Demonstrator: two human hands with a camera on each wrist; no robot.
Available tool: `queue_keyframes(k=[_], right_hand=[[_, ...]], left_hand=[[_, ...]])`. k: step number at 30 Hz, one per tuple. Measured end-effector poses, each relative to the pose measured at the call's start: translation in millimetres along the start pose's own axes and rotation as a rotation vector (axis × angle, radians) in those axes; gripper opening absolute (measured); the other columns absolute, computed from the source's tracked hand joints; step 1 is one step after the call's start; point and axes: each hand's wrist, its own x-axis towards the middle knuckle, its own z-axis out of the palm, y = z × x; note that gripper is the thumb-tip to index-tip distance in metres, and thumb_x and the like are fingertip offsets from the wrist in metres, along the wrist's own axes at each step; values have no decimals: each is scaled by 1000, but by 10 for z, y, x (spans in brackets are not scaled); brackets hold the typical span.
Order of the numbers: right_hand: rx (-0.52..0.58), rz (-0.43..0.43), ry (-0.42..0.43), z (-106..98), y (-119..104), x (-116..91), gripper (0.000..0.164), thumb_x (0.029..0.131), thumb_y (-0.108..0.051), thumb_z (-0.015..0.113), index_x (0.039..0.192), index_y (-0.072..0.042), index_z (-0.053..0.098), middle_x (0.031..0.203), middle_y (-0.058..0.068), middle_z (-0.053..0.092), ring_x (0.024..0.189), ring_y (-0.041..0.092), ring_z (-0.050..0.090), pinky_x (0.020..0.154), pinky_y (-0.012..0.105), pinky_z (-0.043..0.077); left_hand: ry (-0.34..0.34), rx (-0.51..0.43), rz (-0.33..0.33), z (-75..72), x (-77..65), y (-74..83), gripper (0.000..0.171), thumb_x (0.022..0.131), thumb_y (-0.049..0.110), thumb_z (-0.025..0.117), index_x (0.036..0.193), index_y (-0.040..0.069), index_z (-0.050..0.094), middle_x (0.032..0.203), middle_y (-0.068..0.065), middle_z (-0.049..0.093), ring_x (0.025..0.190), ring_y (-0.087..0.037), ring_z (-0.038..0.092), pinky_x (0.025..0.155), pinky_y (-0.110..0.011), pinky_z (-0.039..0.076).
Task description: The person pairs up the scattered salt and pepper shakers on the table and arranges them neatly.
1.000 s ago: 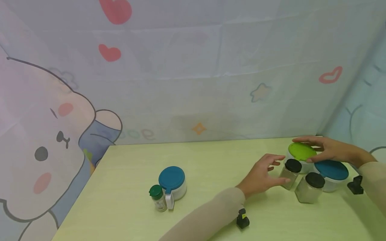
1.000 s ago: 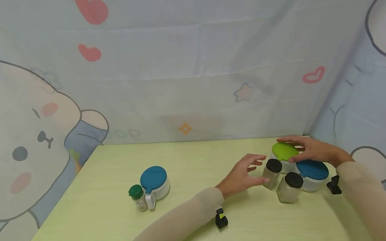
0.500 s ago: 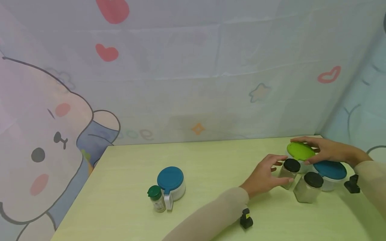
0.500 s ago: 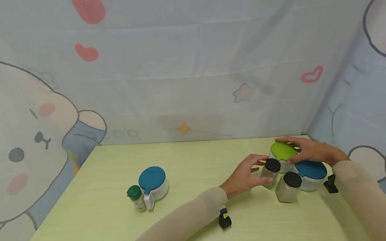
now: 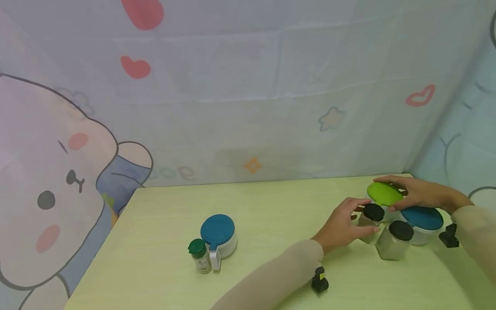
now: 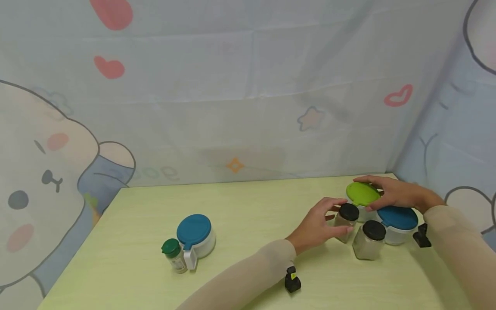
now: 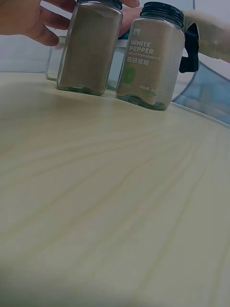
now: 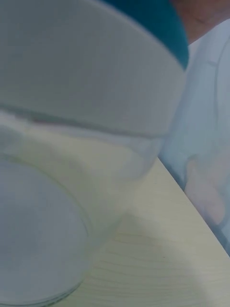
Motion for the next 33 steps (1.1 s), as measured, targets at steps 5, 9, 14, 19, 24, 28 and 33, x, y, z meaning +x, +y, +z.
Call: queue_keyframes(k=[5, 9, 14, 19, 24, 28, 33], right_hand=[[-5, 12, -3, 9, -23, 5, 76, 86, -20, 82, 151, -10, 44, 141, 10, 53, 112, 3, 56, 85, 23, 52], [-9, 19, -6, 12, -49, 12, 76, 85, -20, 82, 150, -10, 44, 141, 11, 53, 113, 4, 55, 85, 24, 52], [-13, 27, -4, 16, -58, 10, 77, 84, -20, 83, 150, -11, 45, 142, 12, 53, 113, 4, 54, 84, 24, 53], [-16, 24, 4, 27, -47, 4, 77, 84, -21, 84, 150, -12, 45, 142, 13, 53, 110, 5, 55, 83, 25, 53], [-13, 6, 18, 34, -40, -5, 77, 84, -20, 83, 150, -12, 45, 141, 13, 53, 108, 6, 56, 82, 25, 53], [-21, 11, 22, 37, -26, 0, 78, 84, -21, 83, 151, -11, 44, 141, 12, 53, 107, 5, 55, 82, 25, 53], [-29, 22, 26, 40, -15, 16, 76, 84, -23, 83, 149, -10, 46, 138, 10, 55, 106, 5, 56, 82, 25, 53]], left_hand=[[-3, 11, 4, 26, 19, 2, 60, 93, 29, 76, 147, 20, 50, 137, 8, 53, 120, 3, 53, 101, -19, 49], [-2, -10, -1, 43, 33, -5, 59, 94, 28, 76, 147, 19, 51, 135, 8, 54, 119, 2, 54, 99, -17, 49], [0, -26, -15, 64, 50, -4, 60, 93, 29, 76, 146, 19, 51, 135, 9, 54, 118, 4, 54, 98, -14, 49], [3, -19, -9, 80, 64, 5, 60, 93, 28, 76, 146, 16, 51, 134, 7, 54, 115, 4, 56, 95, -10, 48], [-1, -17, 7, 76, 65, 16, 57, 94, 26, 75, 145, 14, 51, 133, 5, 55, 112, 3, 58, 94, -10, 48], [1, 2, 21, 68, 68, 9, 53, 95, 25, 74, 143, 14, 53, 133, 4, 55, 112, 3, 57, 94, -10, 48], [6, 16, 20, 62, 72, -1, 51, 95, 25, 74, 141, 15, 54, 132, 5, 55, 114, 2, 57, 93, -9, 48]])
